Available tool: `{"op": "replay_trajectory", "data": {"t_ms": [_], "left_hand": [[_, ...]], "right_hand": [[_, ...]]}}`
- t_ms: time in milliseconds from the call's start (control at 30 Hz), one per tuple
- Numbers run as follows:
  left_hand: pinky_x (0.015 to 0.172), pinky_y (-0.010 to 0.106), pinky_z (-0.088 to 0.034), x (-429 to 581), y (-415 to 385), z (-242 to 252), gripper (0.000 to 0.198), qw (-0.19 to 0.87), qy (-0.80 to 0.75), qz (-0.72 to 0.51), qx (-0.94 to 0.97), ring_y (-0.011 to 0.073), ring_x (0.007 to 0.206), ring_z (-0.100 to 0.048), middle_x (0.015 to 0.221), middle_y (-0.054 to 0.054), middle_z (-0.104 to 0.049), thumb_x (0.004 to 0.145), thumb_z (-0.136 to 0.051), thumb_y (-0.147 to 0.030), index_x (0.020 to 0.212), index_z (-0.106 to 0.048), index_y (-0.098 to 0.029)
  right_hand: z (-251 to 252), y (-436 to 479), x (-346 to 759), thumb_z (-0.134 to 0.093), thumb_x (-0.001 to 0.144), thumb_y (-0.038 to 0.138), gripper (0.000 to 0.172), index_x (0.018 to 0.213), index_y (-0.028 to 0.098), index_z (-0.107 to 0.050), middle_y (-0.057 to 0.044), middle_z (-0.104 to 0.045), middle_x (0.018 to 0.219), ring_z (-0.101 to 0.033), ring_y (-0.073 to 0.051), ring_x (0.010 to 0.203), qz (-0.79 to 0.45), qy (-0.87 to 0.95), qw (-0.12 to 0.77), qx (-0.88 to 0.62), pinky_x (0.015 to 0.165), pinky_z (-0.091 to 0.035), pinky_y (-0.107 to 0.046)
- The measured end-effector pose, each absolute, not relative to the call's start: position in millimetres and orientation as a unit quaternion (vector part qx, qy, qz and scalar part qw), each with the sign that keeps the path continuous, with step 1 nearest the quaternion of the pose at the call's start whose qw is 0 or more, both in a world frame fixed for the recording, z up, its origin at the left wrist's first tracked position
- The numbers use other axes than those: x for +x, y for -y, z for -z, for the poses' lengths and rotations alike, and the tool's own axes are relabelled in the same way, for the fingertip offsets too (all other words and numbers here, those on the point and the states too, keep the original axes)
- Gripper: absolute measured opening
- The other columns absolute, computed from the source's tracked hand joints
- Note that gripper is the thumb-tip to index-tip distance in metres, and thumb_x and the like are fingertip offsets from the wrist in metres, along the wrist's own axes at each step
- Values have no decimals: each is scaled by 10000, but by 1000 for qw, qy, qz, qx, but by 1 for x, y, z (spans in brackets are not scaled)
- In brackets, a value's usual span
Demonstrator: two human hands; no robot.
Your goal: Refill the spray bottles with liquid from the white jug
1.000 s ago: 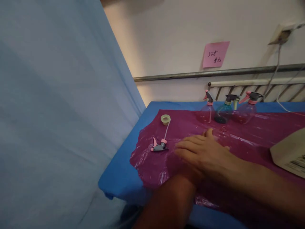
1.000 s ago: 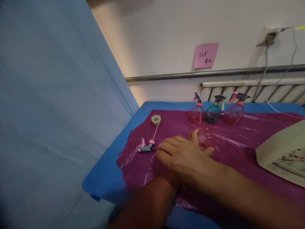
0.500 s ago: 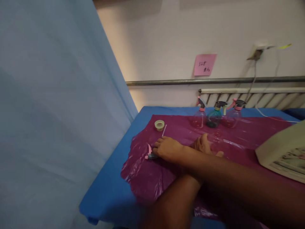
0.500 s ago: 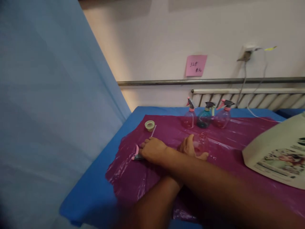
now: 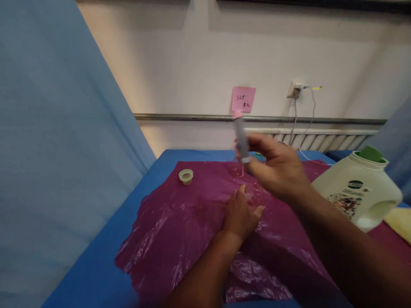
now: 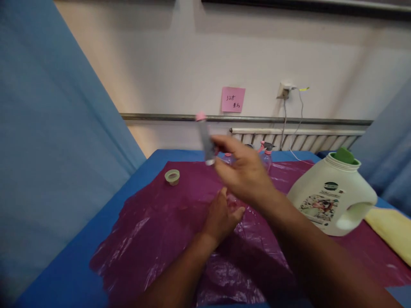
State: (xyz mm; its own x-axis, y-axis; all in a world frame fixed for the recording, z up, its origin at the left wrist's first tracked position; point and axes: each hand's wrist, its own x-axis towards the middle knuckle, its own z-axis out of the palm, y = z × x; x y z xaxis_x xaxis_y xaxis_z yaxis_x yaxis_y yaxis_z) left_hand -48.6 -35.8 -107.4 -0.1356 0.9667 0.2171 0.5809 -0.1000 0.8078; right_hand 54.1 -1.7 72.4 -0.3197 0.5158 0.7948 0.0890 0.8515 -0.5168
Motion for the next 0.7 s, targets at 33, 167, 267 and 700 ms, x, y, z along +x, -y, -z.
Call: {"op": "replay_trajectory", "data": {"t_ms": [33,167,267,700], "left_hand": [[1272,551,-482,-48,35,108,869,227,-632,-411,616,390,1461,-618,1527,186,-670,830,-926,-333,1592,-533,-190],[1282,558,-470,-49,37,108,884,196,-634,-398,633,399,1509,-591,1617,198,-617,869,-871,-377,1635,-474,-185],[1279,550,-472,-52,39,108,866,199,-625,-400,641,384,1510,-590,1623,188,-612,893,-844,-389,1642,-460,-187],[1257,530,-481,-50,38,99,855,210,-645,-381,628,384,1477,-609,1592,170,-624,884,-851,-368,1629,-463,-210]], "right_hand": [[-77,0,71,-787,995,247,255,1248,277,-788,-23,-806,1158,-742,-198,1043,-232,750,581,-215,996,-605,-389],[-74,-4,111,-916,911,347,317,1214,306,-834,-8,-805,1139,-737,-187,1038,-332,657,619,-275,969,-622,-368],[-59,-3,117,-953,875,401,361,1204,299,-845,-23,-807,1158,-736,-196,1053,-382,629,612,-290,990,-624,-382],[4,-14,109,-1000,782,497,413,1095,273,-850,-45,-831,1128,-736,-228,1072,-473,557,588,-346,1061,-579,-427]]}}
